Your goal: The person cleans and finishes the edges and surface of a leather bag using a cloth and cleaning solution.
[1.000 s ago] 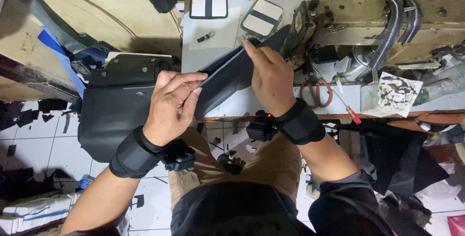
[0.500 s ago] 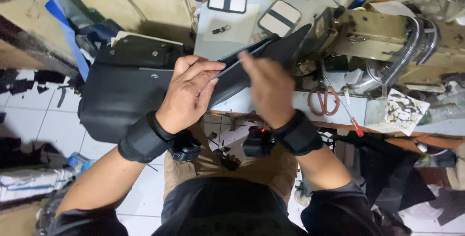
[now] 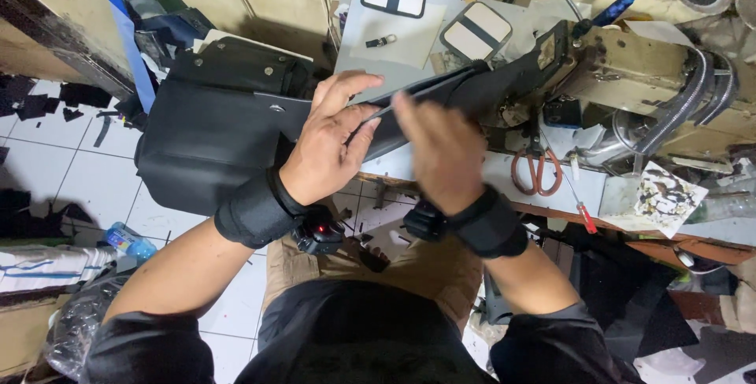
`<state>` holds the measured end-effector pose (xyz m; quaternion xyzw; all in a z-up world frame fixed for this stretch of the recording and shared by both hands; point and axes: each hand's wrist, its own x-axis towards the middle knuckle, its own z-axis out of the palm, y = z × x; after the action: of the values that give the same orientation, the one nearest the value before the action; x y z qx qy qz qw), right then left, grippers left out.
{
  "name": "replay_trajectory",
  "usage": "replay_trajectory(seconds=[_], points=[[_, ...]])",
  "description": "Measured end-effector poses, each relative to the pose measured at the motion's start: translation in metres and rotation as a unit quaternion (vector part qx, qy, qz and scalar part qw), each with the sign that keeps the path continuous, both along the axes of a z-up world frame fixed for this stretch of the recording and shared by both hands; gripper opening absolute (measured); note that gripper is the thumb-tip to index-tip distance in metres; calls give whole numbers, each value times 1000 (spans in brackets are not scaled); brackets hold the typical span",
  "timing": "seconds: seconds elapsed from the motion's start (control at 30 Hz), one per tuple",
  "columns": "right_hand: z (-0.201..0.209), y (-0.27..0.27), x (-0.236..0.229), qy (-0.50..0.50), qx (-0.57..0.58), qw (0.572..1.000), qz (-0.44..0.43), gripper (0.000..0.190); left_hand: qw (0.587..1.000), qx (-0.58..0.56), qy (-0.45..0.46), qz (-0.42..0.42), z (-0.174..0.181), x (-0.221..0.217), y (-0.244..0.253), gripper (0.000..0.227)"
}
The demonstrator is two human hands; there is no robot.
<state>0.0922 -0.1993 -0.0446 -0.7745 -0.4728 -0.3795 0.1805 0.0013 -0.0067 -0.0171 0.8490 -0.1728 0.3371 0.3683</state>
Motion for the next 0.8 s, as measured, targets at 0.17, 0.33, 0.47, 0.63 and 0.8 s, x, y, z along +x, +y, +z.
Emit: replay_trajectory(seconds=[0.17,0.33,0.47,0.63,0.8], points=[[-2,7,-15,53,7,999,11,36,1000,-2,-4,7,-2,1,-2,14],[10,4,-18,129,45,990,42,40,1000,-7,5,4,-4,0,0,14],[1,7,-20,133,57,987,68,39,1000,-4,-4,9,-5,0,-1,14],[16,2,-21,145,65,985,69,42,1000,-18,-3,8,-5,-2,-3,13],[4,0,-10,169,48,981,82,35,1000,-15,6,11,-4,-2,-2,14]])
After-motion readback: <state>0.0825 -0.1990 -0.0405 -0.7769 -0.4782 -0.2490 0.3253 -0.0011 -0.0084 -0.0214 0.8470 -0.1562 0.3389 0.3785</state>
